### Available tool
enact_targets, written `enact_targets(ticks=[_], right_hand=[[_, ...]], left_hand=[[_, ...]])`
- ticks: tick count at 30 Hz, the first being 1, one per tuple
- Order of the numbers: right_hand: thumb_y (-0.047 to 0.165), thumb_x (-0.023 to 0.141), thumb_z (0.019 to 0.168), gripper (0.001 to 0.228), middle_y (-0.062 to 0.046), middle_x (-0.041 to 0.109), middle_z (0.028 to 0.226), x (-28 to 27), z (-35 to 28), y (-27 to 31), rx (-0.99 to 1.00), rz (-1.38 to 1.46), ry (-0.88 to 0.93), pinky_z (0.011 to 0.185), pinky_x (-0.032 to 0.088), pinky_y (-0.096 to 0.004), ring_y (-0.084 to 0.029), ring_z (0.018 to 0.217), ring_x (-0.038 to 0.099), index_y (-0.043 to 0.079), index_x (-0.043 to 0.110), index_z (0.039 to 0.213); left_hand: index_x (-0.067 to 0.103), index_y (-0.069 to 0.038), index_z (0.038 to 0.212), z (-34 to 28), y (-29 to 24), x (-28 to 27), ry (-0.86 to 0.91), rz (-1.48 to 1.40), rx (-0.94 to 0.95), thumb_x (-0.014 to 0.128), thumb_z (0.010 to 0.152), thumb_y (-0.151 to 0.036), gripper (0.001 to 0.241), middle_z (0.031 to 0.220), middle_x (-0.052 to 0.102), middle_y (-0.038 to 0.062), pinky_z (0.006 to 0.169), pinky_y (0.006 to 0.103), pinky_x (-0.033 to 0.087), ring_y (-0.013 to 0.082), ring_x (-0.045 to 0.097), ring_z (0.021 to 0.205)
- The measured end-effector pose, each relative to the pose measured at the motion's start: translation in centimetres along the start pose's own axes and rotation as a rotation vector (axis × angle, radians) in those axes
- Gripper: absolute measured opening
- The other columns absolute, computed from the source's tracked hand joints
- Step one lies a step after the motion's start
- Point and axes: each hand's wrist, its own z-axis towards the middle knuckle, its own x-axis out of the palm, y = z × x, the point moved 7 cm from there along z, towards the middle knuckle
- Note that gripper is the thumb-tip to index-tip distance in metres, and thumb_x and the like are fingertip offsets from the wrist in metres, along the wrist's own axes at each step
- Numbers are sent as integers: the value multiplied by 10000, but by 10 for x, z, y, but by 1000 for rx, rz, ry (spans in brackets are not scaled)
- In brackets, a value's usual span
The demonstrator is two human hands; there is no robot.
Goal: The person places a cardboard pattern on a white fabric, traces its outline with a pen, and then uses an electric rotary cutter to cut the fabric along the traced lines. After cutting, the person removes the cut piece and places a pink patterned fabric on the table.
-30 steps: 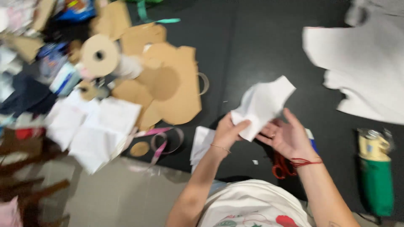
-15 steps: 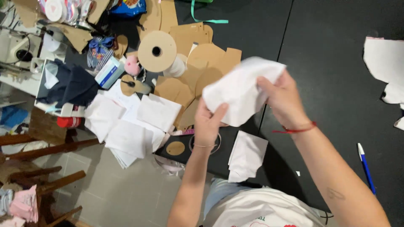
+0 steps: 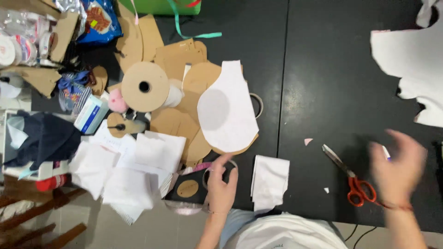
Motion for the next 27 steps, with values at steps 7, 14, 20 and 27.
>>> enact_targets(ticks=[7, 14, 20, 27], right_hand=[[294, 745, 665, 691, -269, 526, 1084, -98, -29, -137, -136, -765, -299, 891, 362, -427, -388, 1034, 478, -141, 520, 1153], [308, 625, 719, 672, -309, 503, 1024, -112, -26, -182, 228, -657, -203, 741, 366, -542, -490, 918, 463, -18, 435, 1274], [305, 622, 785, 622, -284, 494, 1070, -111, -34, -175, 174, -658, -249, 735, 334, -543, -472, 910, 451, -12, 418, 1281], [367, 638, 791, 596, -250, 509, 982, -110, -37, -167, 230, -739, -288, 639, 375, -533, -434, 858, 452, 10, 454, 1231]], left_hand=[[583, -78, 975, -4, -70, 77, 412, 111, 510, 480, 794, -67, 209, 981, 615, 41, 833, 285, 430, 182, 582, 936], [628, -154, 857, -49, -76, 178, 684, 264, 770, 557, 777, -115, 113, 888, 624, -13, 744, 287, 428, 160, 588, 823], [556, -205, 1102, -125, -28, 291, 912, 500, 1249, 673, 697, -264, 426, 1263, 458, 27, 1011, 615, 183, 205, 417, 1189], [324, -242, 1316, -142, -28, 363, 692, 997, 1477, 559, 760, -426, 631, 1433, 171, 11, 1015, 572, 216, 169, 137, 1340]])
